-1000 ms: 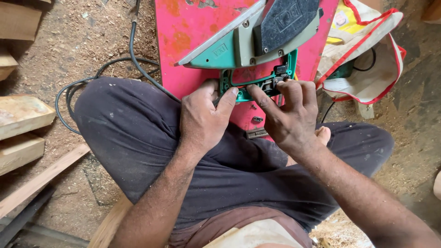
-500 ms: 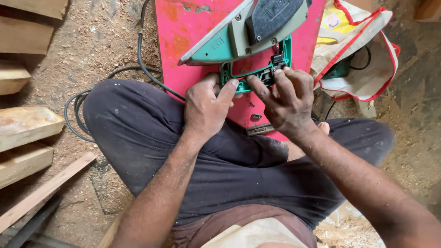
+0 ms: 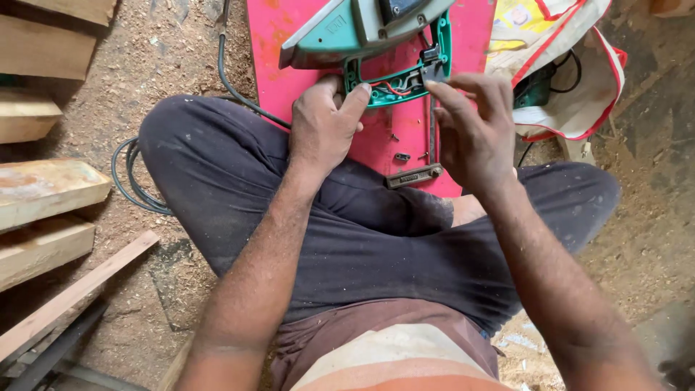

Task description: The person is disassembling and repairing an electric hand planer, including wiring and housing adjustment.

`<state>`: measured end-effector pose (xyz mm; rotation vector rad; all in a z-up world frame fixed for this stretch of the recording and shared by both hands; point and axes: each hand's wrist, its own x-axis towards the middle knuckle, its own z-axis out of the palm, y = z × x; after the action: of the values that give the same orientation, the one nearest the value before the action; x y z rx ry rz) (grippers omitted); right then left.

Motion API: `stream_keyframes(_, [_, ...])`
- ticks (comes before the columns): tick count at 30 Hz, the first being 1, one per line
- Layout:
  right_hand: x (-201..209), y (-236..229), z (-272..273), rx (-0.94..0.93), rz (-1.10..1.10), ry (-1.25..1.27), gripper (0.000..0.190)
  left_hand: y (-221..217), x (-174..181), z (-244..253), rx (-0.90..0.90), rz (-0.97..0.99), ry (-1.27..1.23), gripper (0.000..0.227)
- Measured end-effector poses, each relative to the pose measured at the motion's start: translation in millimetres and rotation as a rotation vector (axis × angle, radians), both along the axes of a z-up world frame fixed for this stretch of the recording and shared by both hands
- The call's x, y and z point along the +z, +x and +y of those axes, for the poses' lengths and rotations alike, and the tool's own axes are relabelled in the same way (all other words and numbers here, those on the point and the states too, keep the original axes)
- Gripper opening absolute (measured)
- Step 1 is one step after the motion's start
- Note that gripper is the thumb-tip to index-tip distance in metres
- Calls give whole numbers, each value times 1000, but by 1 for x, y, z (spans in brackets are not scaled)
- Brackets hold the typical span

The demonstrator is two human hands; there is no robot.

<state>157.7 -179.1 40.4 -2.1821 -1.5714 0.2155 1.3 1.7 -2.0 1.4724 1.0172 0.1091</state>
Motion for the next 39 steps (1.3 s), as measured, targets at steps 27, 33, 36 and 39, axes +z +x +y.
stream_keyframes(27, [13, -37, 74, -147, 345, 52, 23, -5, 14, 11, -47, -50, -158, 32])
stream_keyframes(33, [13, -37, 77, -117, 347, 11, 25, -5, 19, 16, -97, 15, -135, 29])
stream_keyframes(36, [15, -38, 77, -117, 351, 11, 27, -6, 18, 16, -98, 25, -146, 28])
stream_keyframes(39, [14, -39, 76, -131, 385, 8, 29, -8, 16, 14, -96, 14, -131, 27])
